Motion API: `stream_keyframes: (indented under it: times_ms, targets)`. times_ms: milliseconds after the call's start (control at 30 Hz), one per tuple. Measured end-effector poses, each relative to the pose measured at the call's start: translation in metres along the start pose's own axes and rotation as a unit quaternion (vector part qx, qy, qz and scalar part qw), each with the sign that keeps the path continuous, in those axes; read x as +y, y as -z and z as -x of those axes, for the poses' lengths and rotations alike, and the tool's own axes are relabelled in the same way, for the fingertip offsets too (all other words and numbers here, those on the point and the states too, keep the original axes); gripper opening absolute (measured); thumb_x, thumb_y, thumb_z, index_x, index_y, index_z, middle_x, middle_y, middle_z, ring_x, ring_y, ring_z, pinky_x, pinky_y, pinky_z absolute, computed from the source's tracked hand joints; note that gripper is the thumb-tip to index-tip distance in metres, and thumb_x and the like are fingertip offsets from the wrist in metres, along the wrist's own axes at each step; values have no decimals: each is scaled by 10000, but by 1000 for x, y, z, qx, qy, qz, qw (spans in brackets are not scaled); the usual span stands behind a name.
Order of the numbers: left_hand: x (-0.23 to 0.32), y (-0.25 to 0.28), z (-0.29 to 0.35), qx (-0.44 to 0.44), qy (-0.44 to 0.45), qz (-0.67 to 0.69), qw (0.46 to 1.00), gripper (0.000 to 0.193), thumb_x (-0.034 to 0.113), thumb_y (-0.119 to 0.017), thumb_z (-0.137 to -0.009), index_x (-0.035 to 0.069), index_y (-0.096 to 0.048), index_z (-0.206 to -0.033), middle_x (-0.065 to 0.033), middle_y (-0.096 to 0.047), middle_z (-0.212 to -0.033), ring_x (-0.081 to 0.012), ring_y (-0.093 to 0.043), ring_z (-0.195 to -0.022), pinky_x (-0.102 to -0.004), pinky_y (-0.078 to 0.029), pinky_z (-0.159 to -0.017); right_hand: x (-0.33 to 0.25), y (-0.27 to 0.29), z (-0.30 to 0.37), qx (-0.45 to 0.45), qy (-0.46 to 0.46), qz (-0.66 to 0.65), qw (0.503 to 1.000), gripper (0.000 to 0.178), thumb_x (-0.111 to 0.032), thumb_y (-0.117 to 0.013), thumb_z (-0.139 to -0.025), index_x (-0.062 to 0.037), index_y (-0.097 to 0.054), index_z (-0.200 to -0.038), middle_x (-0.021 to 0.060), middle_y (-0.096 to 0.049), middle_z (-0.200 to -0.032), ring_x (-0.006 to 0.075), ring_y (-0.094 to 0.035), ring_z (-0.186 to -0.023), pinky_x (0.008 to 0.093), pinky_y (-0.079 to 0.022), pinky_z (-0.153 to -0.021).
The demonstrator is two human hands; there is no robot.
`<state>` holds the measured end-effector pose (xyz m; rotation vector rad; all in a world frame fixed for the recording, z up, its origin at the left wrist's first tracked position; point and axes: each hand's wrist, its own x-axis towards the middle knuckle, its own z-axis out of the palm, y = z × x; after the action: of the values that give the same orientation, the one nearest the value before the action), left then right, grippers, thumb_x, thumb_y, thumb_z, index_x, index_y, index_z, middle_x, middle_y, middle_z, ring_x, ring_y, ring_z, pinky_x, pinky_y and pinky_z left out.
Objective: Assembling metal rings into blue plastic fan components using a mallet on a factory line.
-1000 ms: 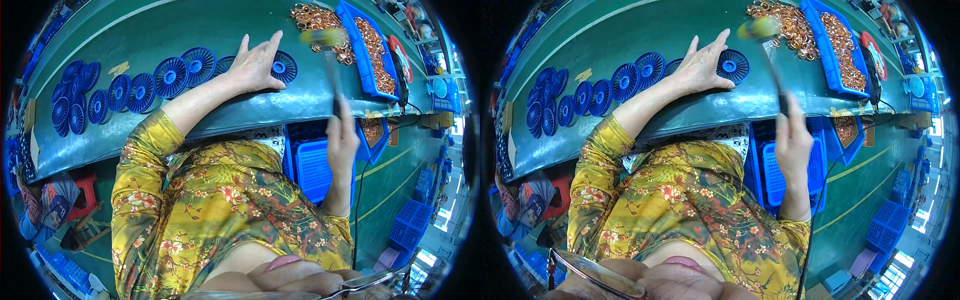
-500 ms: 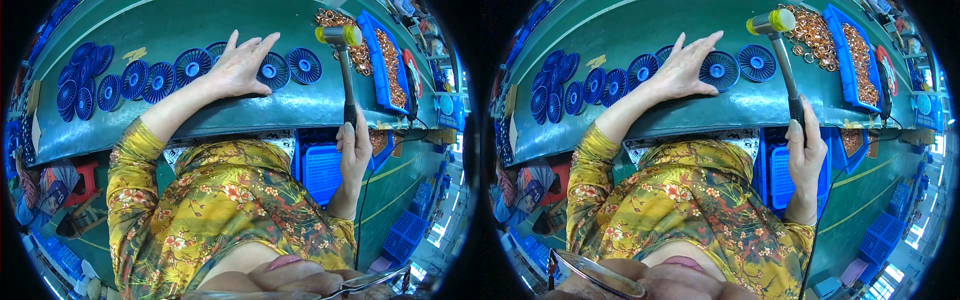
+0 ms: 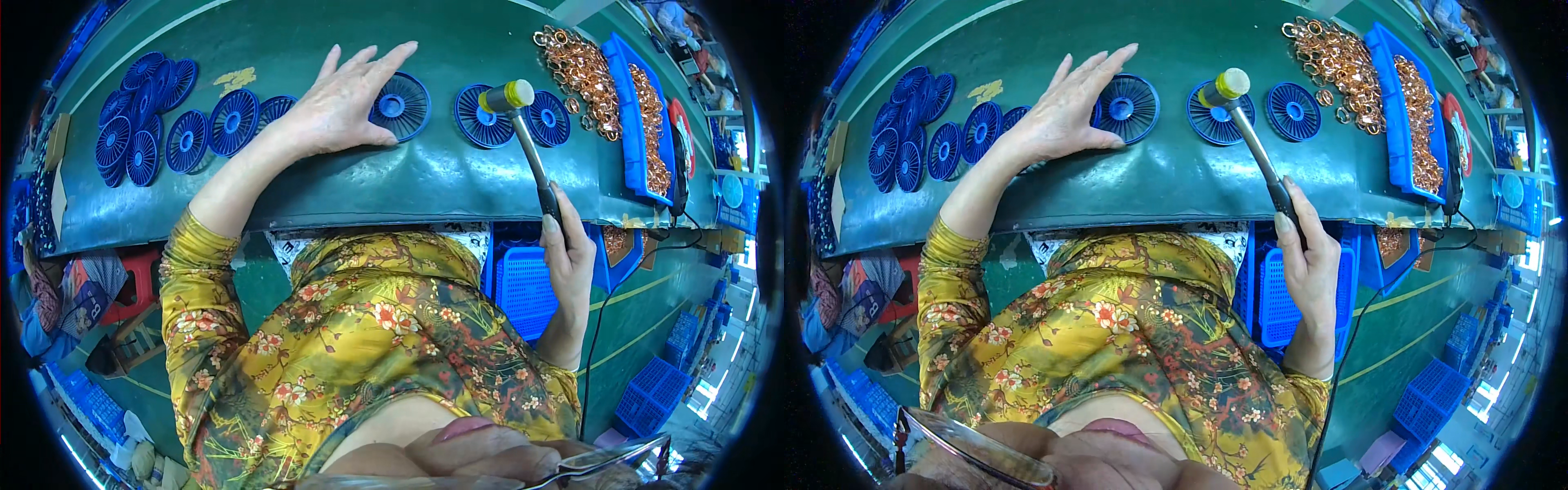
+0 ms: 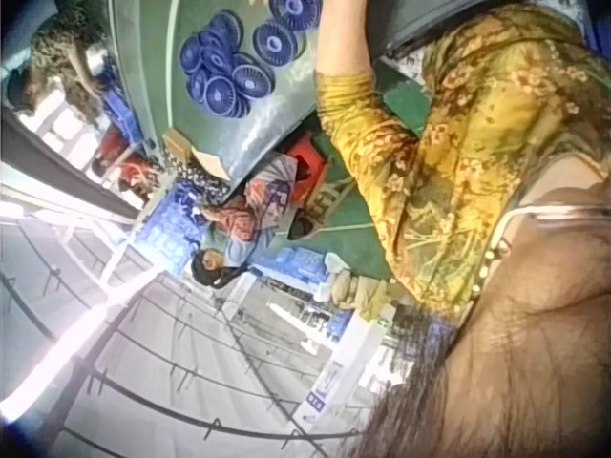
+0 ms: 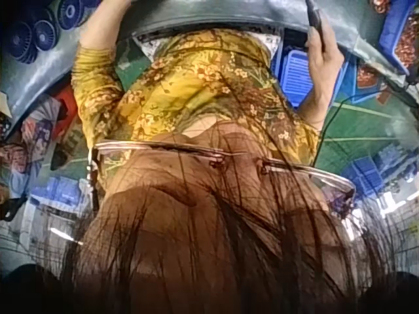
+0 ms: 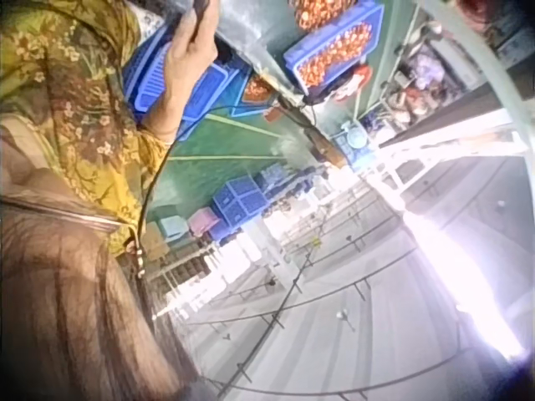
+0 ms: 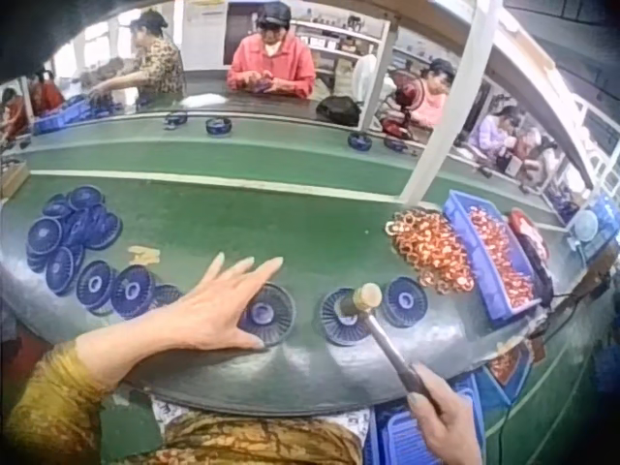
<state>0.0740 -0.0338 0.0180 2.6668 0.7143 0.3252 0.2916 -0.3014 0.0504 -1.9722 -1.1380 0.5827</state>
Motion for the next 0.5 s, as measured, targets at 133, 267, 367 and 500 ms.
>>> stream_keyframes:
  times_ms: [133, 267, 367, 500]
  targets:
    - [5, -6, -4, 30, -24, 9, 999, 1098, 314, -817, -646, 186, -122, -1487, -210, -410, -1383, -346, -374, -1309, -556, -140, -1129, -10, 6, 6, 15, 48, -36, 998, 405, -98, -545, -935, -12, -488, -1327, 8, -558, -753, 48, -462, -621, 200, -393, -556]
    - [14, -12, -11, 51, -37, 15, 998, 1132, 341, -813, -641, 138, -85, -1484, -209, -430, -1367, -340, -427, -1270, -561, -145, -1126, -14, 0, 8, 46, 90, -86, 991, 414, -104, -543, -932, -4, -478, -1329, 39, -624, -830, 60, -499, -635, 202, -420, -564]
    - [19, -16, -12, 46, -12, 28, 998, 1142, 365, -809, -643, 140, -69, -1483, -211, -431, -1366, -339, -420, -1277, -563, -138, -1126, -5, -31, -16, 61, 262, 162, 949, 394, -86, -581, -895, -18, -519, -1278, 201, -625, -1153, 270, -671, -898, 348, -522, -768]
    - [17, -11, -9, 18, 28, 49, 998, 1151, 405, -802, -645, 141, -59, -1483, -213, -423, -1371, -343, -408, -1288, -565, -125, -1126, -10, -46, -27, -73, 108, 149, 980, 383, -116, -580, -897, -58, -527, -1272, 224, -622, -1092, 373, -640, -908, 396, -517, -747]
